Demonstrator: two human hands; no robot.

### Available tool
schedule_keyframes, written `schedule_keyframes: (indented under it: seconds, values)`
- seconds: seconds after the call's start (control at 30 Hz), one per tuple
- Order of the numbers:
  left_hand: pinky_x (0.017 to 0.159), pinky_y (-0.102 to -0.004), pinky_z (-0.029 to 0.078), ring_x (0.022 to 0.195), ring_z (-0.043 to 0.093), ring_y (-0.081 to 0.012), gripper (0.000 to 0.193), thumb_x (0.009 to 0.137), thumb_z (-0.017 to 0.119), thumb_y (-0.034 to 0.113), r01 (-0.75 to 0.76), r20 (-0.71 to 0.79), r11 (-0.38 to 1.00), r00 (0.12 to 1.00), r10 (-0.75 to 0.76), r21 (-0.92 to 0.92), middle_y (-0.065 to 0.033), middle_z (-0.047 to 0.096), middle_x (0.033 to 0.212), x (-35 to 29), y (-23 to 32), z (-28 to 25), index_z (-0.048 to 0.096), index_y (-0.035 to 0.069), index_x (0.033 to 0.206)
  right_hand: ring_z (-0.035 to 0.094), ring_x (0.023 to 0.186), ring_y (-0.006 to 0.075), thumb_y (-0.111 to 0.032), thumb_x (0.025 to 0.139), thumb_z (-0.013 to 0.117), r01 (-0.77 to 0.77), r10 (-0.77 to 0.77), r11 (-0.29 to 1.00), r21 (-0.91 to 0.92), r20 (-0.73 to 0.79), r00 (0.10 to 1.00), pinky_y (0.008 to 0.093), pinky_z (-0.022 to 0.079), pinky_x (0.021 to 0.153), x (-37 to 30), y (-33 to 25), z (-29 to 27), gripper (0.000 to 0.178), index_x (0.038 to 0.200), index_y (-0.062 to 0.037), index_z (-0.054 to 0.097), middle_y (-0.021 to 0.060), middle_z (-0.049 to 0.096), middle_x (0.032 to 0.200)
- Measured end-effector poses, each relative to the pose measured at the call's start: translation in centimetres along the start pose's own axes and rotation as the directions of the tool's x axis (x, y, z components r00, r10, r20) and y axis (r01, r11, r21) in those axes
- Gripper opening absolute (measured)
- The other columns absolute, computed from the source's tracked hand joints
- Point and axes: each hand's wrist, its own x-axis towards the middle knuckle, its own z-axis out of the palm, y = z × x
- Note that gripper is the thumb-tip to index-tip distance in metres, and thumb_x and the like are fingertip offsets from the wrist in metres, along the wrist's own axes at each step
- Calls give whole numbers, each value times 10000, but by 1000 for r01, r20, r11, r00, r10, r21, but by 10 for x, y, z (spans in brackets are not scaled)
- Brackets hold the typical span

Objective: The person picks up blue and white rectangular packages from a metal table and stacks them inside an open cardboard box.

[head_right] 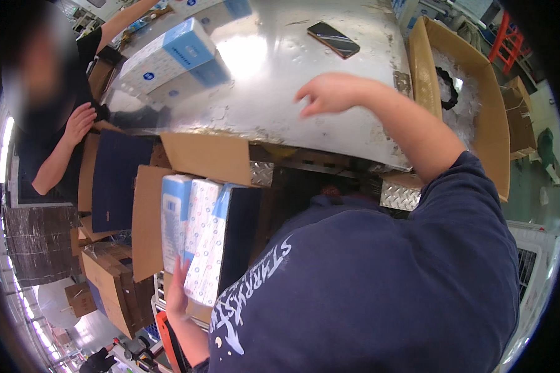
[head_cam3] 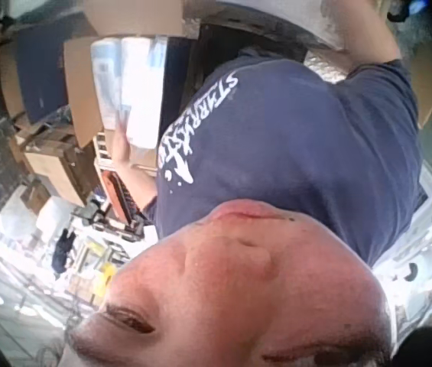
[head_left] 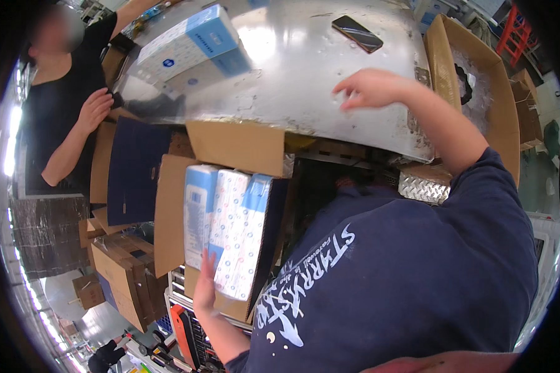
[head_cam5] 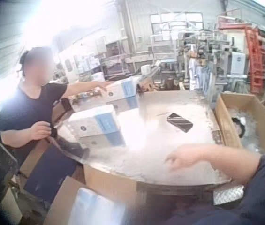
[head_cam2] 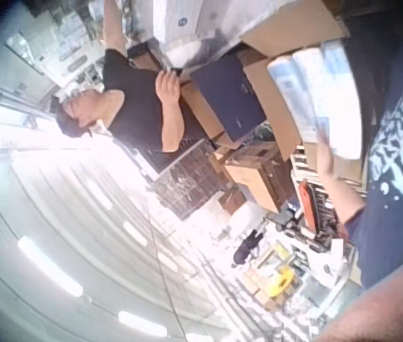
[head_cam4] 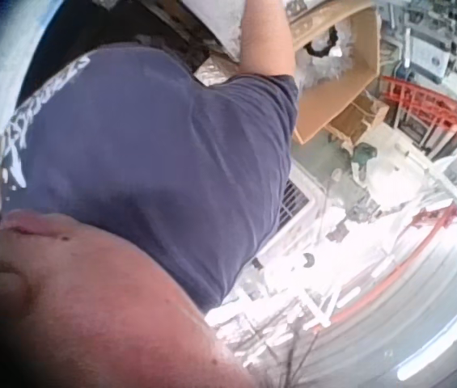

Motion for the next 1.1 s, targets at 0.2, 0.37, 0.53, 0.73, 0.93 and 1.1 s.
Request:
schedule_keyframes:
  seconds: [0.2, 0.37, 0.53, 0.73, 0.93, 1.1]
  values:
    - [873, -337, 477, 1110, 539, -202, 953, 700, 794, 152, 302, 26, 783, 927, -375, 544, -102, 550, 1272, 5, 54, 40, 240, 86, 1473, 617, 1002, 289, -375, 811, 594, -541, 530, 823, 170, -570, 628, 385, 473, 869, -61, 240, -74, 444, 1118, -56, 624, 154, 652, 1071]
    - [658, -411, 522, 958, 615, -239, 701, 837, 674, 320, 667, -549, 598, 730, -406, 445, -111, 617, 1158, -13, 62, 39, 363, 72, 1415, 616, 968, 365, -398, 827, 544, -761, 851, 469, 448, -461, 253, 441, 490, 737, -188, 419, -3, 476, 1011, 34, 623, 239, 631, 989]
    - [785, -351, 505, 923, 624, -220, 480, 904, 619, 295, 304, -646, 952, 733, -211, 33, -126, 632, 1081, 12, 34, 76, 517, -52, 1220, 474, 1185, 375, -508, 809, 630, -934, 872, 273, 230, 351, 341, 517, 567, 687, -199, 351, 144, 714, 1329, -50, 462, 170, 372, 1406]
    - [773, -361, 508, 909, 626, -245, 427, 884, 636, 303, 351, -562, 911, 808, -178, 216, -145, 635, 1032, 52, 3, 91, 538, -21, 1143, 510, 1056, 301, -414, 804, 642, -798, 815, 135, 588, 392, 427, 456, 538, 652, -168, 365, 203, 606, 1276, -59, 502, 132, 452, 1260]
    - [772, -376, 501, 909, 630, -274, 393, 859, 650, 276, 417, -428, 532, 897, -110, 737, -181, 639, 994, 81, -16, 63, 537, -21, 1090, 546, 928, 228, -320, 800, 655, -461, 759, -111, 880, 375, 533, 395, 508, 617, -147, 375, 215, 504, 1222, -69, 543, 94, 532, 1114]
    - [771, -389, 495, 909, 633, -299, 366, 838, 662, 253, 300, -289, 270, 954, -82, 915, -210, 642, 962, 86, -33, 32, 537, -20, 1045, 575, 821, 166, -241, 796, 666, -170, 796, -97, 981, 179, 578, 344, 484, 587, -129, 394, 185, 424, 1177, -77, 576, 63, 599, 992]
